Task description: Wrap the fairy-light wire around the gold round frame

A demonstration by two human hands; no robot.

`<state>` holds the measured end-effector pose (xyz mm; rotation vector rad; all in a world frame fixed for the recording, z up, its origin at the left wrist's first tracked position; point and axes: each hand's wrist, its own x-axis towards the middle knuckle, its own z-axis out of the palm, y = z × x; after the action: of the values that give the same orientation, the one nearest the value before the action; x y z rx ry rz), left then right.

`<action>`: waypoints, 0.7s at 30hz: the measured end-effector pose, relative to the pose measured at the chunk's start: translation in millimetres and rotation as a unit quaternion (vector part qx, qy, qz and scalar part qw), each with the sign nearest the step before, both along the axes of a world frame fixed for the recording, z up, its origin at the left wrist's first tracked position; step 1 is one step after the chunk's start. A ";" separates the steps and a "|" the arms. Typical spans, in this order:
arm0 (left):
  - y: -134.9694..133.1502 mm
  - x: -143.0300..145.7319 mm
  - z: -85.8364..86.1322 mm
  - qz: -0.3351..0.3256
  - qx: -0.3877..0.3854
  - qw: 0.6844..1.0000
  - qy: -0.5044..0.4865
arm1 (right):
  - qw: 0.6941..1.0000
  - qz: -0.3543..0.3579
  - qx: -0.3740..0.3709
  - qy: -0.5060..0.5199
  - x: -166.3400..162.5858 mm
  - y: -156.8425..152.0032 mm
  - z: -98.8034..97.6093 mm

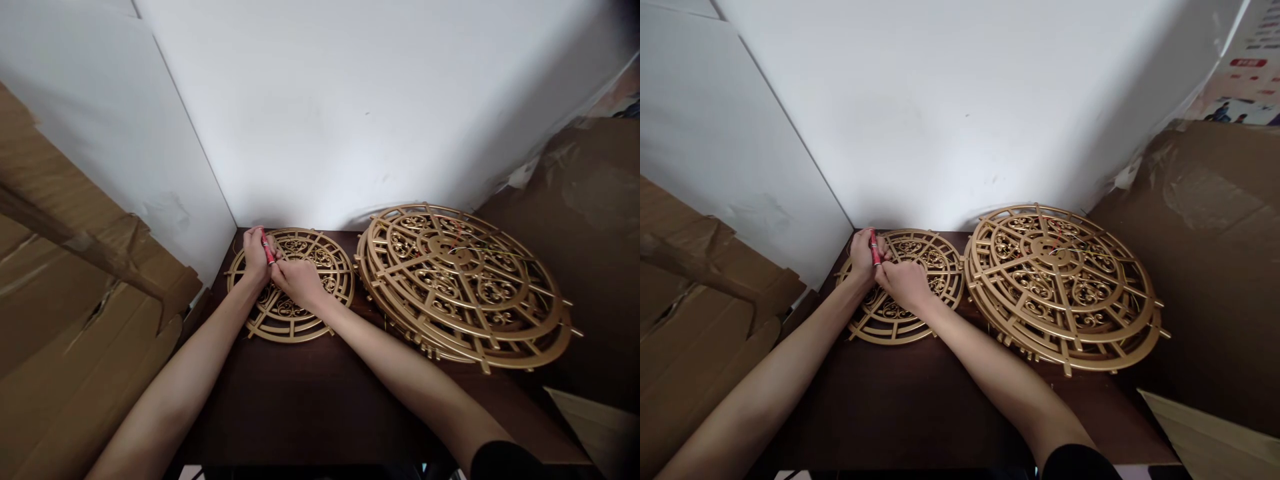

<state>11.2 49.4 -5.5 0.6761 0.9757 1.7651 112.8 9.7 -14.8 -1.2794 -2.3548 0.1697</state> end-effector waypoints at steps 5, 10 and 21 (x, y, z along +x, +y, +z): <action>0.5 -0.7 -2.6 -0.012 0.010 1.000 0.013 | 1.000 -0.001 0.005 -0.006 0.4 -1.4 0.3; 0.0 -1.3 -2.0 -0.020 0.009 1.000 0.015 | 1.000 -0.002 0.014 -0.019 0.0 -1.7 -0.8; -1.8 -4.1 0.9 -0.044 -0.008 0.999 0.005 | 0.999 0.042 0.009 0.019 1.5 2.2 -1.8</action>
<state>7.1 47.6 -4.6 0.7075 0.9515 1.6780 114.3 11.9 -16.5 -1.1606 -2.3734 0.1978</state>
